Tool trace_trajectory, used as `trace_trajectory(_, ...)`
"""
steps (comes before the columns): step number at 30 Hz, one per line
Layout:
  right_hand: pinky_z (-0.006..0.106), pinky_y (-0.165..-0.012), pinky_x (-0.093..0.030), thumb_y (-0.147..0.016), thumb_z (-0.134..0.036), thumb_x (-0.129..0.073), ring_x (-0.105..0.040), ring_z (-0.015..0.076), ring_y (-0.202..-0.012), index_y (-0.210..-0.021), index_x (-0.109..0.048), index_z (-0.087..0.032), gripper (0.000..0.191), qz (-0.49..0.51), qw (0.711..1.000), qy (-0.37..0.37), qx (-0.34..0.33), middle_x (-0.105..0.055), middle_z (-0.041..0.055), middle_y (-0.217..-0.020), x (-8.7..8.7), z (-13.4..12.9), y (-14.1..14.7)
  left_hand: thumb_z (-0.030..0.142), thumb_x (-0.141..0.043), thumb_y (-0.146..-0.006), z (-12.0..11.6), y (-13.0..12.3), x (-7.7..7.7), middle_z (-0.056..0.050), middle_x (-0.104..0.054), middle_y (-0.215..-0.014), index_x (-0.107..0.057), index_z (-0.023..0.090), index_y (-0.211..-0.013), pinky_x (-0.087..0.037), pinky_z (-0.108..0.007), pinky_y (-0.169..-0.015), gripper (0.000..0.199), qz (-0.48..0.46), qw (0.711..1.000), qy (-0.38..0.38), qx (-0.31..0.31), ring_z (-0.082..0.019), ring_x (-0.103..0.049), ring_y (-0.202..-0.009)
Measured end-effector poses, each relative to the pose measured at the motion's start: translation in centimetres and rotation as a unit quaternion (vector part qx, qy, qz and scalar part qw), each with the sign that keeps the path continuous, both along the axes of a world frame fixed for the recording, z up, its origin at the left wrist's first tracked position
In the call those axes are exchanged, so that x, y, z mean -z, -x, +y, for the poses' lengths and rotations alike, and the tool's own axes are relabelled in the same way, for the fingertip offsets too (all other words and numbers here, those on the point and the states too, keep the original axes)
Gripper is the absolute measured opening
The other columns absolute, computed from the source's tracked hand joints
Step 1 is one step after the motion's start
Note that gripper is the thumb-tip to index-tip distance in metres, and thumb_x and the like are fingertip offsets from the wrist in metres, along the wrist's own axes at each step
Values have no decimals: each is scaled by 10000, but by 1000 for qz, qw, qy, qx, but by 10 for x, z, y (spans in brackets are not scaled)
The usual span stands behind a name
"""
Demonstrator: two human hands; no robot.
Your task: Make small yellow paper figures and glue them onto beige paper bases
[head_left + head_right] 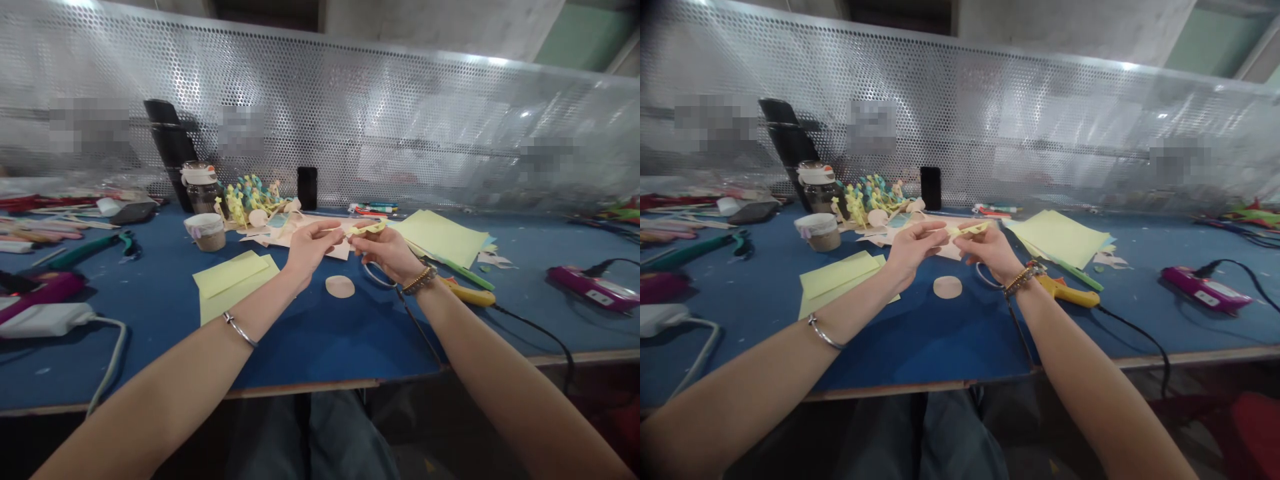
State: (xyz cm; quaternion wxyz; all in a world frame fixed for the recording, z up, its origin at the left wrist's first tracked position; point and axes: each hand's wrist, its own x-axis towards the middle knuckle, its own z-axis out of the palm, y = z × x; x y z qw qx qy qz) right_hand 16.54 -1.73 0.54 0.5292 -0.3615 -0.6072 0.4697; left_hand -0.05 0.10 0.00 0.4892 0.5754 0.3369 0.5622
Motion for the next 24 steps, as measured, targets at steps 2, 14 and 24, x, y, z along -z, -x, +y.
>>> trace_trajectory(2, 203, -462, -444, -611, -331, -732, -567, 105, -606, -928, -577, -183, 383, 7, 1000, -8, 22, -606, 3, -748, 1, 2, 1, 332, -690, -657, -2, -1, -1, -54, -676, -779, -648, 172, -928, -458, -289, -711, 317, 13, 1000, -10, 0, -166, -630, -803)
trace_trajectory(14, 197, -463, -444, -597, -357, -745, -562, 103, -608, -813, -650, -150, 313, 22, 998, -13, 49, -619, 25, -731, 2, 4, -1, 278, -666, -673, -6, -2, -1, -73, -696, -813, -638, 156, -975, -469, -277, -703, 327, 46, 997, -64, 10, -173, -640, -805)
trace_trajectory(24, 211, -475, -456, -588, -327, -755, -598, 127, -619, -847, -633, -148, 337, 30, 998, -21, 57, -641, 37, -735, 2, 5, -1, 250, -651, -680, -8, -3, -3, -71, -702, -794, -630, 153, -1003, -482, -279, -675, 338, 76, 994, -81, -8, -171, -645, -758)
